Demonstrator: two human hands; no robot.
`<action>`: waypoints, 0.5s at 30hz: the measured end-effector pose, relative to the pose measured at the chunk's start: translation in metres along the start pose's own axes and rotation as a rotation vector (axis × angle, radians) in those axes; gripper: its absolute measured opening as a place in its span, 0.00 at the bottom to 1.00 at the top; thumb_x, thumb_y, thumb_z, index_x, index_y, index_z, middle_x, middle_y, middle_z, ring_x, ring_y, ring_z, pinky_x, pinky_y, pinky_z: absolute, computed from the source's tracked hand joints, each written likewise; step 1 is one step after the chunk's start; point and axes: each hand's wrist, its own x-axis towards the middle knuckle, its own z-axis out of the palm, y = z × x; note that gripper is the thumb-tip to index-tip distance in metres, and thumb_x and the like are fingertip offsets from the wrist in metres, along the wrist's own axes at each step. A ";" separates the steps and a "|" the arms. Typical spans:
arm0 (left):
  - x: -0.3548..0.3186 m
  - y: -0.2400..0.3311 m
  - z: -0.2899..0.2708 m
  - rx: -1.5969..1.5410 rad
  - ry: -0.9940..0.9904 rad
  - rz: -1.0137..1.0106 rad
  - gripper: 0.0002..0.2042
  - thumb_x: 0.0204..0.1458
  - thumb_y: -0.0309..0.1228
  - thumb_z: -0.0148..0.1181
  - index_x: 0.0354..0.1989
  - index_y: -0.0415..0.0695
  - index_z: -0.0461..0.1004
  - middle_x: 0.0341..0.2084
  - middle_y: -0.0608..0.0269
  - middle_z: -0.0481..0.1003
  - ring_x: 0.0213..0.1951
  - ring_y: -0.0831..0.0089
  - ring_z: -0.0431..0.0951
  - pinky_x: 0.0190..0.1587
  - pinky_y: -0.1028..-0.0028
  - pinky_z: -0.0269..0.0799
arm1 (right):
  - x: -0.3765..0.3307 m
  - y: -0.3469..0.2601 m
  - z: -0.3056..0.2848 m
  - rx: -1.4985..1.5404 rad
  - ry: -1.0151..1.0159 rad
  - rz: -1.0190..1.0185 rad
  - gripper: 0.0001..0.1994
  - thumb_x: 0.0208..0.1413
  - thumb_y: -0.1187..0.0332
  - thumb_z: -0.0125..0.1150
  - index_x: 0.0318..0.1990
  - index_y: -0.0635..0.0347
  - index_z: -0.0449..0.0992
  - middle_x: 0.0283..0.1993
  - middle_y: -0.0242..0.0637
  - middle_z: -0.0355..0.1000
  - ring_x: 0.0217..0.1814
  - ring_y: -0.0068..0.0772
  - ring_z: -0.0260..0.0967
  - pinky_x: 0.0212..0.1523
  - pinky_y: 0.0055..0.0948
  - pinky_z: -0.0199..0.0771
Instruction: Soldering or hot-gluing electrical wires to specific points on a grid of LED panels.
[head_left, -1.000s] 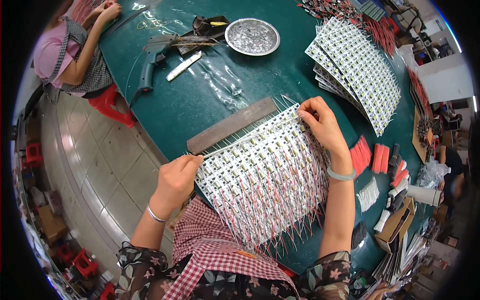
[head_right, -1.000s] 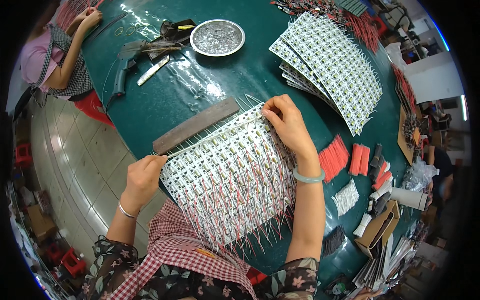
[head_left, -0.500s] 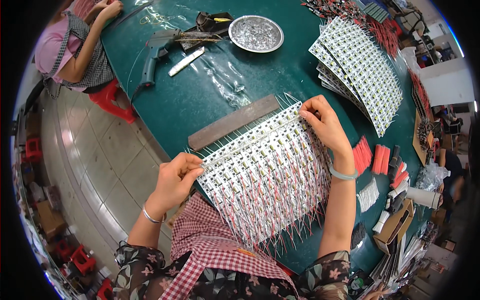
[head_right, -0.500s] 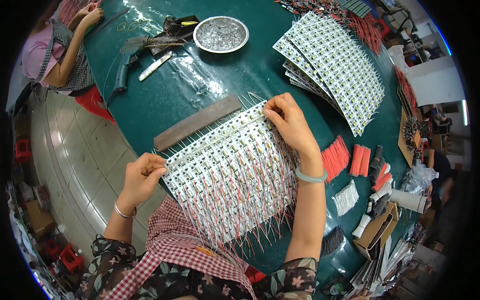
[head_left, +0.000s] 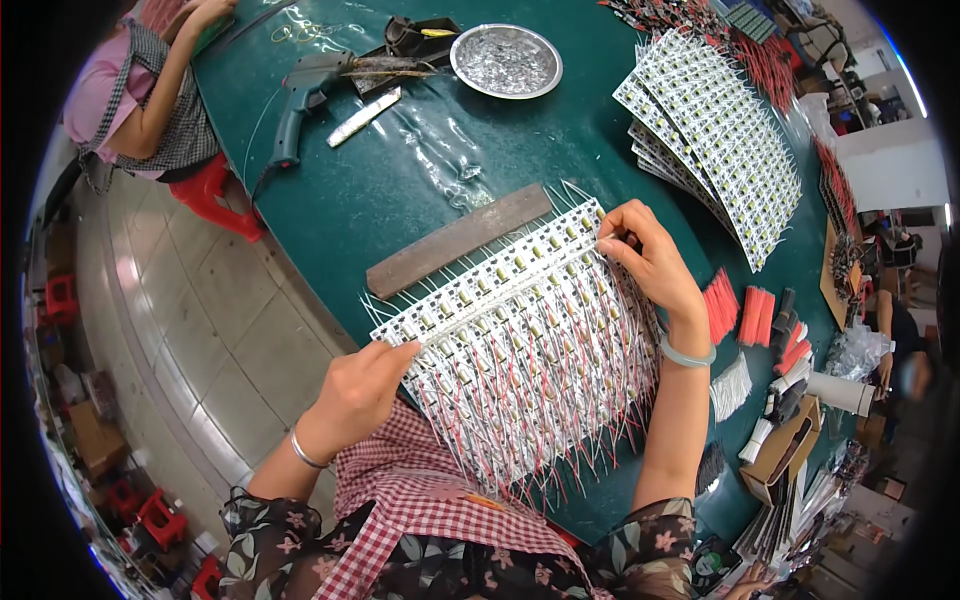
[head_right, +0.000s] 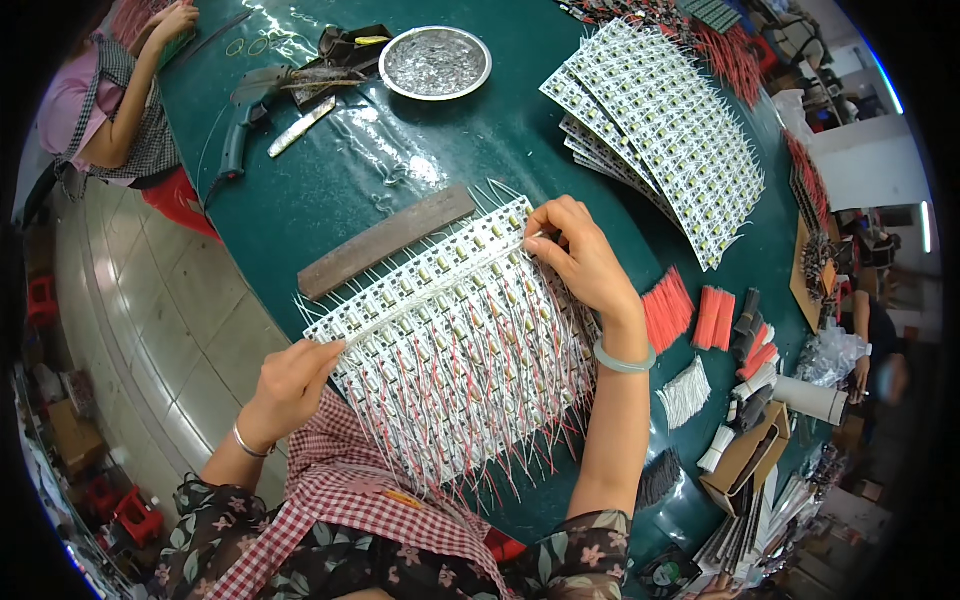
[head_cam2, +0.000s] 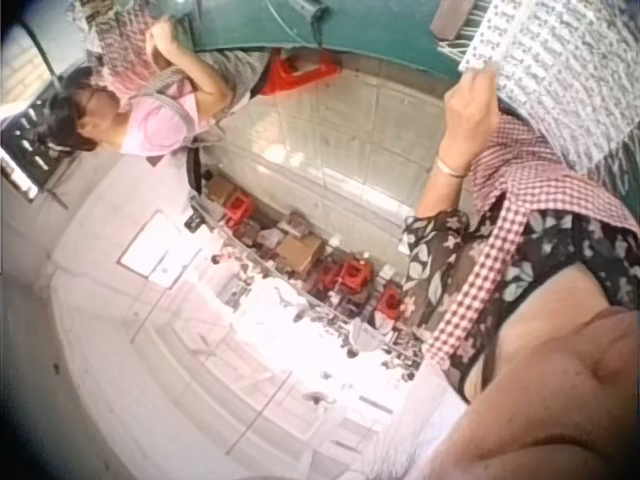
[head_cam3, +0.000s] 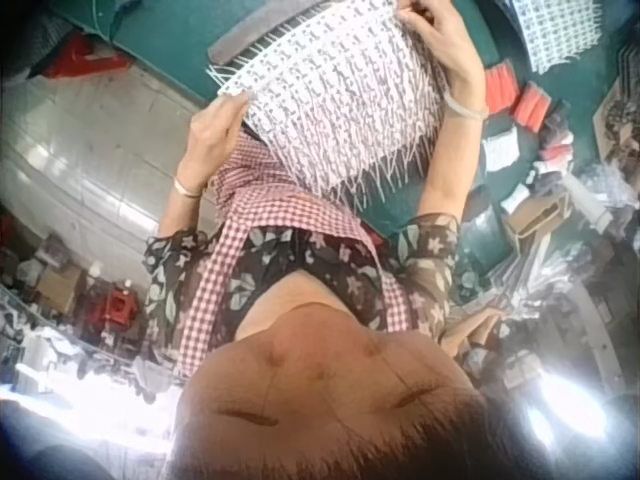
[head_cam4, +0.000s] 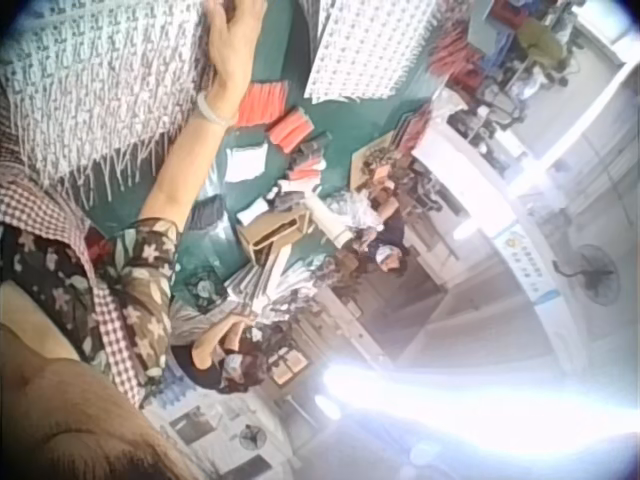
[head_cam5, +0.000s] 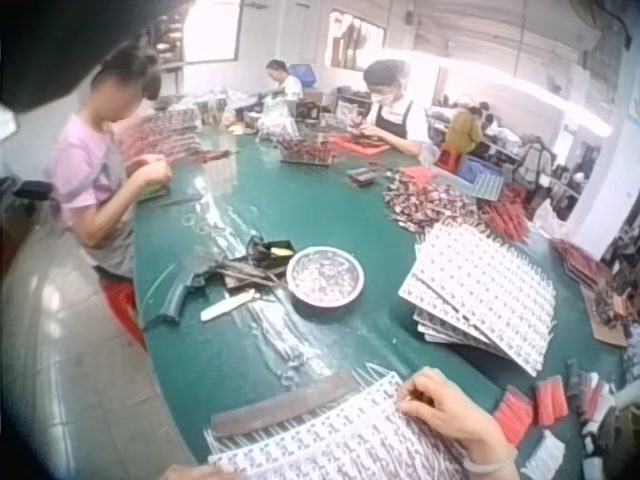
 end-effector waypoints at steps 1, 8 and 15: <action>0.000 0.000 -0.002 0.022 -0.033 0.008 0.16 0.50 0.14 0.62 0.49 0.33 0.79 0.26 0.56 0.74 0.24 0.63 0.76 0.25 0.67 0.71 | -0.002 0.000 0.000 -0.009 0.002 -0.007 0.06 0.59 0.69 0.68 0.38 0.60 0.77 0.39 0.35 0.67 0.42 0.33 0.63 0.42 0.31 0.67; 0.003 -0.001 -0.012 0.105 -0.115 0.142 0.24 0.42 0.14 0.60 0.54 0.33 0.78 0.27 0.60 0.73 0.23 0.66 0.75 0.23 0.69 0.70 | -0.016 0.005 0.001 0.099 0.015 0.013 0.08 0.52 0.72 0.73 0.37 0.60 0.78 0.47 0.36 0.69 0.50 0.33 0.67 0.51 0.29 0.68; 0.001 -0.001 -0.017 -0.110 -0.036 0.086 0.18 0.53 0.17 0.63 0.53 0.40 0.81 0.22 0.60 0.69 0.19 0.69 0.69 0.20 0.70 0.61 | -0.026 -0.016 -0.011 0.096 0.087 0.012 0.08 0.51 0.73 0.73 0.35 0.61 0.79 0.52 0.41 0.68 0.59 0.37 0.66 0.61 0.32 0.65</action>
